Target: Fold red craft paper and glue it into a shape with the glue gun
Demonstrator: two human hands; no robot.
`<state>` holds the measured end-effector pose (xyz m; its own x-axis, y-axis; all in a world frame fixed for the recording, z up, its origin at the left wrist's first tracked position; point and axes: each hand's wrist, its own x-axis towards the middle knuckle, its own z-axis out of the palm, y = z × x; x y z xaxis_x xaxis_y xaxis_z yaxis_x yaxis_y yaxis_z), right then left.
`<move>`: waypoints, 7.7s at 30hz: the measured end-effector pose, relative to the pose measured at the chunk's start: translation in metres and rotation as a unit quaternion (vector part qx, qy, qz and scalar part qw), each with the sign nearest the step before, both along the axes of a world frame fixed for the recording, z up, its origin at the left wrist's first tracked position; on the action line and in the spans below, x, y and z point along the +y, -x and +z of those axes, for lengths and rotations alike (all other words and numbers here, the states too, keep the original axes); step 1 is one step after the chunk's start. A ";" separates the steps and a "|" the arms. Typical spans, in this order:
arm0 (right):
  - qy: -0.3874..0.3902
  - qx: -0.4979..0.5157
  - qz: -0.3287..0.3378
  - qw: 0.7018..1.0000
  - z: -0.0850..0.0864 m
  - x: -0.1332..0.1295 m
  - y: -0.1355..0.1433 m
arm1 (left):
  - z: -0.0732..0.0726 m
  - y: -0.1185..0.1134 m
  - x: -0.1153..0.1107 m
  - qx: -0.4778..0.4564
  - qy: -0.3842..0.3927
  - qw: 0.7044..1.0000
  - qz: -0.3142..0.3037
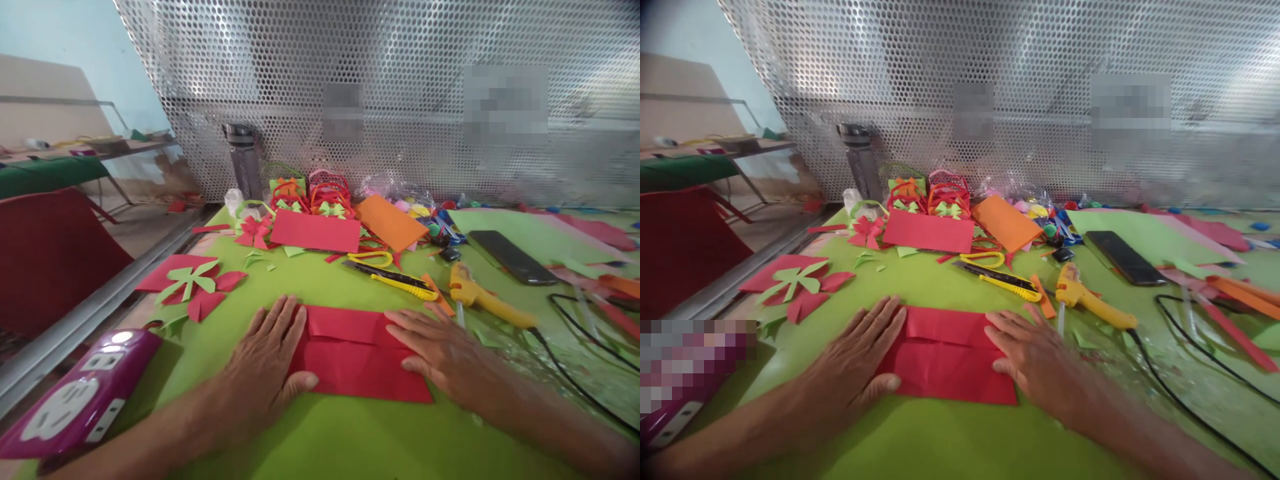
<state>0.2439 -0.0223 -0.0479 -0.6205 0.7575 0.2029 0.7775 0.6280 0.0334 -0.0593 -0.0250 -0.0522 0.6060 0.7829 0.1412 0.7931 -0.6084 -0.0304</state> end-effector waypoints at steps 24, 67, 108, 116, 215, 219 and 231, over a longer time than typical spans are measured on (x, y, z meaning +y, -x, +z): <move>-0.155 -0.059 0.025 0.986 0.006 0.006 0.067 | 0.002 -0.017 0.001 -0.010 -0.009 0.999 0.036; 0.223 0.057 0.063 0.971 0.037 0.007 0.082 | 0.008 -0.032 0.005 -0.039 0.102 0.993 -0.034; 0.473 0.152 -0.196 0.845 0.036 0.095 0.142 | 0.011 -0.014 -0.002 -0.041 0.065 0.996 0.050; 0.452 0.089 -0.211 0.862 0.039 0.102 0.148 | 0.010 -0.013 -0.002 -0.036 0.053 0.997 0.034; 0.339 0.071 -0.226 0.911 0.039 0.099 0.054 | 0.024 -0.004 -0.014 0.040 0.086 0.990 0.108; 0.271 0.050 -0.245 0.930 0.051 0.088 0.041 | 0.029 -0.005 -0.011 0.050 0.092 0.988 0.112; 0.128 0.044 -0.146 0.980 0.042 0.046 0.055 | 0.026 0.022 0.021 0.078 -0.028 0.990 0.113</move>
